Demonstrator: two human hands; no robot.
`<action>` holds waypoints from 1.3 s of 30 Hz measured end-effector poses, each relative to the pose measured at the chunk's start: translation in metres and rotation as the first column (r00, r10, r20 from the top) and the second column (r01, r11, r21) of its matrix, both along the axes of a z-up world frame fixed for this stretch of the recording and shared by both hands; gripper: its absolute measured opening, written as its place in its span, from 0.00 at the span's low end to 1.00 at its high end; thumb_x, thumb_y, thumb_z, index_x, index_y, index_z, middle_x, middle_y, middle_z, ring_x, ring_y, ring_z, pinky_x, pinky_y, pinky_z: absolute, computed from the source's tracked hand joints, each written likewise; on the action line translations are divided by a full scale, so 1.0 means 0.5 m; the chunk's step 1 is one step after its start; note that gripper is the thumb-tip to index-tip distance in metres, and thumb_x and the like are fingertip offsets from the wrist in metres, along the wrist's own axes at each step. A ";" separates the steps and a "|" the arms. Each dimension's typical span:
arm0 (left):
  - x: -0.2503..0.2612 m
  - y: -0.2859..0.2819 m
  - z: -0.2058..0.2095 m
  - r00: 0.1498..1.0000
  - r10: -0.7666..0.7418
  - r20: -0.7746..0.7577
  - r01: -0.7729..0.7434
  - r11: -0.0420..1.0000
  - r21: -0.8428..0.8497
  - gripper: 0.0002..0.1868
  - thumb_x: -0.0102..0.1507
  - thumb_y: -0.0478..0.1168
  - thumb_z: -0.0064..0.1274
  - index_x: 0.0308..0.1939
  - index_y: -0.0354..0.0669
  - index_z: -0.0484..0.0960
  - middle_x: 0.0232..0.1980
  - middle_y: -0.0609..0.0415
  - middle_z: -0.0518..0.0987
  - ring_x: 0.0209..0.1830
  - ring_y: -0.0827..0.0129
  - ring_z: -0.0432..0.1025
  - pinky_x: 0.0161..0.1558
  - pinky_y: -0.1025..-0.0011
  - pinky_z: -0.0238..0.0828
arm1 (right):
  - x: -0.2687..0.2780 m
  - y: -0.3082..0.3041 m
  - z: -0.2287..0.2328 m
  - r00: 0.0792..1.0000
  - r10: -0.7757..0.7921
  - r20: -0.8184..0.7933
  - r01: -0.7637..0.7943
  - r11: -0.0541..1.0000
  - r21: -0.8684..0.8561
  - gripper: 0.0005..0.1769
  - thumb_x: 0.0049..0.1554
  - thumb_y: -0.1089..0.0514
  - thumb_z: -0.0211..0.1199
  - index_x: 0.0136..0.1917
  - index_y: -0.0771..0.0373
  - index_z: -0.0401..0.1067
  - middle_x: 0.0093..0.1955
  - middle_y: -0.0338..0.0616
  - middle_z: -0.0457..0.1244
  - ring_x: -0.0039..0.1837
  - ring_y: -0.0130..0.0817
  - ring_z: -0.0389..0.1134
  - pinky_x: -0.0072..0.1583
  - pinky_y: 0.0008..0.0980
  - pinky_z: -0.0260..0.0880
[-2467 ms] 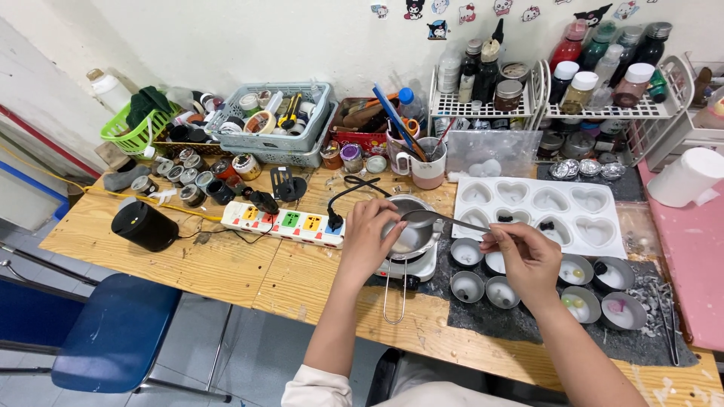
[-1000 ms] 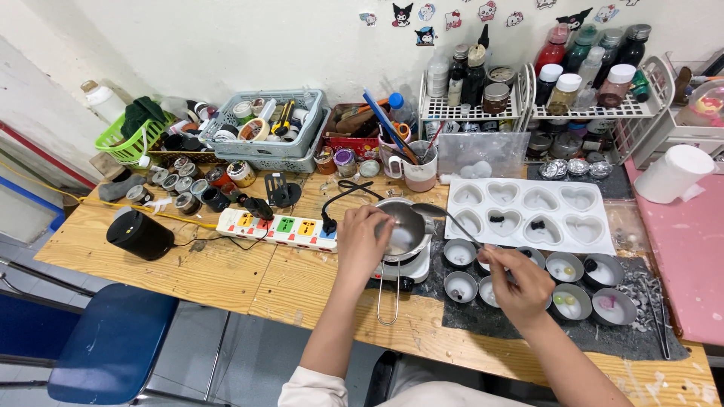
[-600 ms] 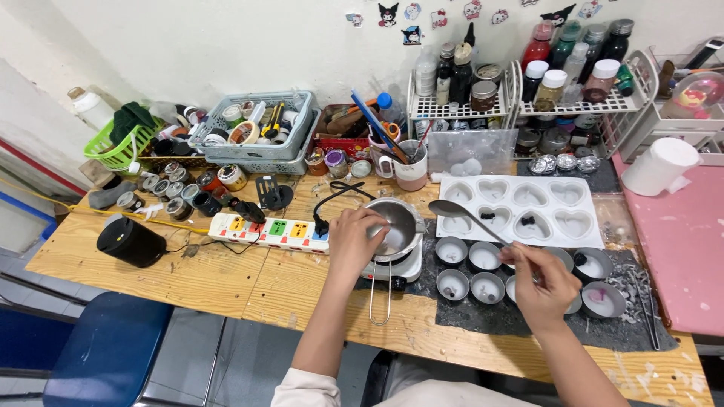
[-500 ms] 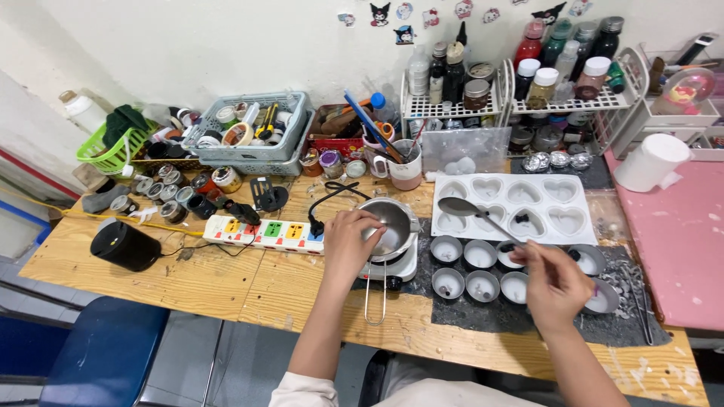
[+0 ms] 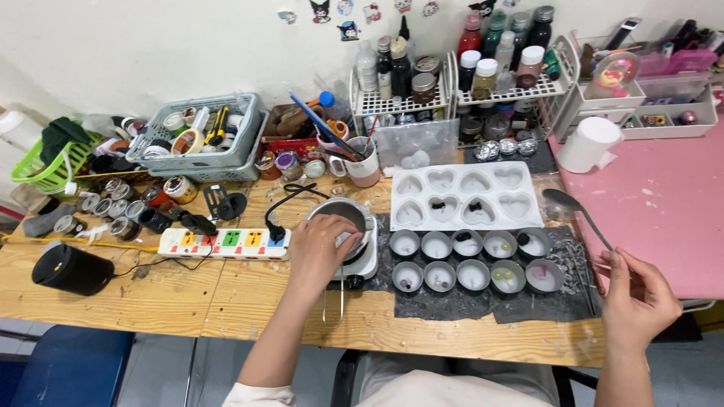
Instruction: Prepare molds and wax for candle making.
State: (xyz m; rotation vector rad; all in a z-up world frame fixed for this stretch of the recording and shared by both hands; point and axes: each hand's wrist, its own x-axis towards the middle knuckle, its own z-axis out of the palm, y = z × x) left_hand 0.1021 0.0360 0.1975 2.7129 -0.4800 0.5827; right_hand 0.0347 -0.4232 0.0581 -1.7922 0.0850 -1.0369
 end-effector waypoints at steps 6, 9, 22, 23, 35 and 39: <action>0.029 -0.056 0.007 0.995 -0.095 -0.008 0.095 0.988 0.117 0.06 0.62 0.43 0.60 0.37 0.47 0.86 0.42 0.59 0.84 0.48 0.64 0.75 0.48 0.61 0.67 | -0.001 -0.064 -0.011 0.964 -0.077 -0.255 0.009 0.967 -0.256 0.02 0.69 0.69 0.66 0.54 0.69 0.79 0.53 0.51 0.71 0.53 0.34 0.75 0.58 0.33 0.79; 0.049 -0.100 0.002 0.982 -0.180 -0.063 0.190 0.957 0.220 0.07 0.63 0.43 0.57 0.41 0.47 0.86 0.47 0.57 0.84 0.51 0.65 0.76 0.50 0.61 0.69 | 0.004 -0.050 0.000 0.978 -0.059 -0.199 -0.010 0.944 -0.329 0.05 0.65 0.66 0.67 0.56 0.63 0.80 0.54 0.47 0.71 0.50 0.31 0.74 0.51 0.28 0.78; -0.149 -0.301 0.009 0.875 -0.320 -0.363 0.455 0.800 0.392 0.19 0.68 0.53 0.51 0.47 0.40 0.82 0.45 0.48 0.80 0.54 0.55 0.74 0.70 0.47 0.54 | -0.006 -0.046 -0.015 0.900 -0.176 -0.399 -0.131 0.764 -0.632 0.15 0.55 0.56 0.70 0.56 0.52 0.82 0.50 0.32 0.70 0.51 0.30 0.69 0.49 0.33 0.72; -0.152 -0.302 -0.012 0.863 -0.366 -0.347 0.478 0.815 0.328 0.18 0.68 0.52 0.52 0.47 0.40 0.82 0.44 0.48 0.80 0.53 0.55 0.74 0.69 0.48 0.56 | -0.008 -0.045 -0.017 0.884 -0.176 -0.433 -0.151 0.769 -0.621 0.15 0.55 0.56 0.70 0.56 0.52 0.82 0.50 0.32 0.69 0.50 0.30 0.69 0.48 0.33 0.73; 0.009 -0.368 -0.196 0.875 -0.454 -0.166 0.464 0.885 0.028 0.13 0.63 0.43 0.58 0.49 0.43 0.82 0.49 0.53 0.78 0.55 0.59 0.73 0.54 0.58 0.67 | -0.003 -0.013 -0.025 0.880 -0.191 -0.435 -0.135 0.778 -0.614 0.13 0.55 0.51 0.70 0.53 0.51 0.82 0.53 0.34 0.68 0.57 0.34 0.67 0.49 0.34 0.72; 0.064 -0.377 -0.217 0.882 -0.442 -0.162 0.446 0.895 -0.012 0.13 0.61 0.41 0.58 0.49 0.45 0.83 0.48 0.55 0.77 0.54 0.60 0.72 0.52 0.59 0.67 | 0.017 0.028 -0.003 0.962 -0.003 -0.275 -0.182 0.740 -0.647 0.22 0.46 0.46 0.71 0.54 0.55 0.80 0.60 0.43 0.66 0.66 0.45 0.59 0.63 0.43 0.67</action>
